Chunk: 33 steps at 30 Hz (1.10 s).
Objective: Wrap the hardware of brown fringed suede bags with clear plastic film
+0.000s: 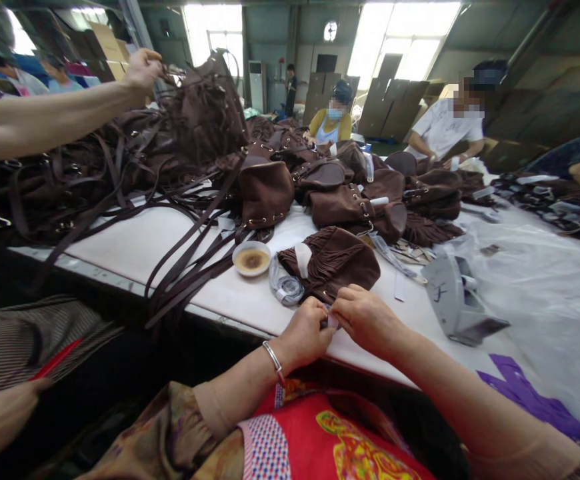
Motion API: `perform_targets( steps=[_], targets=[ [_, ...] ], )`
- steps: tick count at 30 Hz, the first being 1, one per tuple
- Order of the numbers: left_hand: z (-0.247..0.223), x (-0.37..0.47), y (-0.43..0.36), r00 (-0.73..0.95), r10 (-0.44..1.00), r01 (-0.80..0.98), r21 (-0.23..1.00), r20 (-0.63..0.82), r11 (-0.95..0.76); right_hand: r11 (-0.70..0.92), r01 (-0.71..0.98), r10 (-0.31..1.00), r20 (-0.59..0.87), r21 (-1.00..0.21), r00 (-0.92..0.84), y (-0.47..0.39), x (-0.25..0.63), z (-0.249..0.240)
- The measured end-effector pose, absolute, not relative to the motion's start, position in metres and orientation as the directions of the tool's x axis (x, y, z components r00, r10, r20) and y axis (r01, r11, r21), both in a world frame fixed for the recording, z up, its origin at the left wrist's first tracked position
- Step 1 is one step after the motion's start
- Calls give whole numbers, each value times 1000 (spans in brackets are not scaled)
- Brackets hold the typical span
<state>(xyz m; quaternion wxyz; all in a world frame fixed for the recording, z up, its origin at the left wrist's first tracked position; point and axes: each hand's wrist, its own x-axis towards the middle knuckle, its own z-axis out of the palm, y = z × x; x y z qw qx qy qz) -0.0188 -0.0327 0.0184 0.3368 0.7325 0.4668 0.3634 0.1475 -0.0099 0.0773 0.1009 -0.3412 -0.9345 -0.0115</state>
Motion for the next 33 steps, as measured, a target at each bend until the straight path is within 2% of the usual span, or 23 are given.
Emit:
perform_targets(
  steps=[3, 6, 8, 13, 16, 23, 27, 33],
  targets=[
    [21, -20, -30, 287, 938, 453, 836, 193, -311, 796, 597, 556, 268, 99, -787, -20, 148, 69],
    [22, -22, -26, 299, 939, 458, 837, 173, -300, 815, 569, 519, 302, 108, -800, -31, 153, 60],
    [23, -23, -26, 301, 941, 466, 837, 156, -288, 828, 560, 526, 304, 33, -794, -34, 158, 56],
    [26, -20, -29, 309, 935, 451, 838, 174, -306, 775, 564, 630, 285, -286, -722, -21, 163, 59],
    [28, -19, -30, 319, 929, 443, 836, 190, -323, 721, 612, 689, 243, -325, -683, -11, 160, 67],
    [26, -23, -30, 352, 917, 415, 846, 189, -334, 772, 578, 623, 133, -264, -771, -2, 152, 75],
    [23, -24, -29, 348, 925, 452, 837, 153, -309, 761, 629, 648, 219, -159, -729, -6, 150, 63],
    [15, -26, -21, 441, 891, 515, 781, 112, -353, 731, 680, 616, 366, 64, -697, -21, 147, 46]
  ],
)
